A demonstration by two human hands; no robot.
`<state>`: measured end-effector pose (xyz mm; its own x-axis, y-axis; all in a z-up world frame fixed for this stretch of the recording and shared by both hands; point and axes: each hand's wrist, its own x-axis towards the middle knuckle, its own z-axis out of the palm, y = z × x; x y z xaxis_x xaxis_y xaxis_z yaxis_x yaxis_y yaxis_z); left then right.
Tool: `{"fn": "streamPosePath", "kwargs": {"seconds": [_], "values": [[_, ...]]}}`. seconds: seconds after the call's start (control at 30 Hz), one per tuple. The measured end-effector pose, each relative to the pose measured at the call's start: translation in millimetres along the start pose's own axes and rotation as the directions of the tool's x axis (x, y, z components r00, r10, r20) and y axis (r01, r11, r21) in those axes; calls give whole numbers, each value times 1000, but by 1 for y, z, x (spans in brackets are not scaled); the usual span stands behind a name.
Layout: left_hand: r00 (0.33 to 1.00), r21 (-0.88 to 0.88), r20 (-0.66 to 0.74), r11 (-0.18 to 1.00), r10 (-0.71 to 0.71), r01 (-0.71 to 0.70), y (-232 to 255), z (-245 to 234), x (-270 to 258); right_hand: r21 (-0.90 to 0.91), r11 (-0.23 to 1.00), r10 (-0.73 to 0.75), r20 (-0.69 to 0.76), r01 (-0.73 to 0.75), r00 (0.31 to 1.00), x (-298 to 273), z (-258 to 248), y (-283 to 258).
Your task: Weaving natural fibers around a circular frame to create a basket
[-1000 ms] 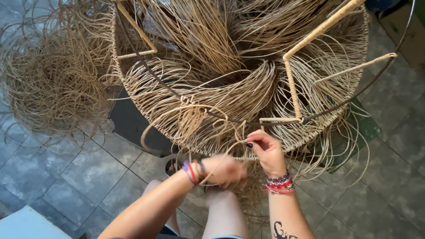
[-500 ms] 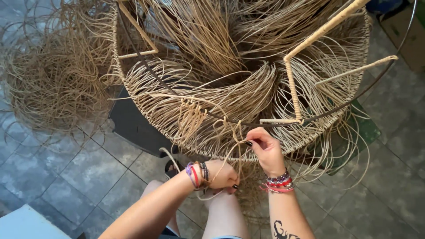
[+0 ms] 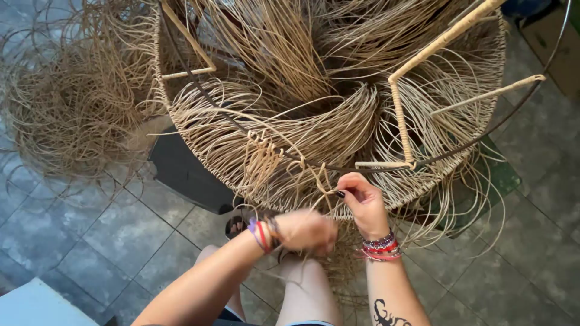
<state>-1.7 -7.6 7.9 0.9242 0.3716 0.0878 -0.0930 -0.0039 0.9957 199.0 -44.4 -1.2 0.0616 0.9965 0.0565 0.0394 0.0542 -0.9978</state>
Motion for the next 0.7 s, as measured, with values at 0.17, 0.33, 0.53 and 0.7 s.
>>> {"fn": "streamPosePath", "kwargs": {"seconds": [0.17, 0.33, 0.53, 0.7], "values": [[913, -222, -143, 911, -383, 347, 48, -23, 8, 41, 998, 42, 12, -42, 999, 1, 10, -30], [970, 214, 122, 960, -210, 181, -3, 6, -9, 71, 997, 41, 9, -42, 999, -2, 8, -20], [965, -118, -41, 960, -260, 254, 18, -5, 0, 49, 998, 48, 6, -48, 999, -5, 6, -13], [963, 182, 80, 954, -256, 239, 0, -4, -6, 57, 998, 24, 3, -24, 1000, -4, 11, -15]]}}
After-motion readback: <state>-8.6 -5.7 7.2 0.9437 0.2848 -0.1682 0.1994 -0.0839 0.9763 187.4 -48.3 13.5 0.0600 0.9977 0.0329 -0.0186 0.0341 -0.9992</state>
